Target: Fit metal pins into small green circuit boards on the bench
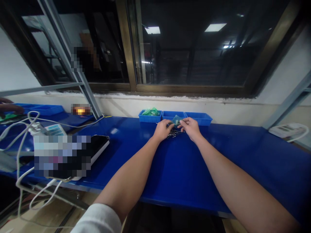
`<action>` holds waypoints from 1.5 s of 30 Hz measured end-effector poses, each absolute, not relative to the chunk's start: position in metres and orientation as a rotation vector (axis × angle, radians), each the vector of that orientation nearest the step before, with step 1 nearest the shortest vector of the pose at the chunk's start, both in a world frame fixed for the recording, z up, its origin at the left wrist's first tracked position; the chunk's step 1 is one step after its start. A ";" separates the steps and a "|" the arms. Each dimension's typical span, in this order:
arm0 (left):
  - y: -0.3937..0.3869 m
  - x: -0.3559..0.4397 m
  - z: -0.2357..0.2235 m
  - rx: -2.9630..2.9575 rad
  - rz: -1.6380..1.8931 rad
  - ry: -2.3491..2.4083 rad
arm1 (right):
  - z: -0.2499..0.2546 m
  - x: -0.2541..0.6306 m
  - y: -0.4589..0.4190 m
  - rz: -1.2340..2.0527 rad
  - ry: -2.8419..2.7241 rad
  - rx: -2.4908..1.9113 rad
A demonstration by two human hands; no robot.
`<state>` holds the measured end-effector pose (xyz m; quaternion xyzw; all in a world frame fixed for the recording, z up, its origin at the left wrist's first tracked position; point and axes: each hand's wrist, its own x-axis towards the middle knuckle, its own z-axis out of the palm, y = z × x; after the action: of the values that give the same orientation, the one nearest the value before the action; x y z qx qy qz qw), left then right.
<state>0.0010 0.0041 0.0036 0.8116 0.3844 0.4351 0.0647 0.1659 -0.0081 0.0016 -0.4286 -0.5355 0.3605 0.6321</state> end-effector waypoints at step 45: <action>0.006 0.003 0.012 1.604 1.382 0.947 | 0.002 0.162 -0.011 0.718 -1.379 -1.093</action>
<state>0.0029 0.0058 0.0122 0.6339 0.3743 0.5464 0.3995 0.1619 -0.0106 0.0018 -0.4680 -0.5904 0.3074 0.5813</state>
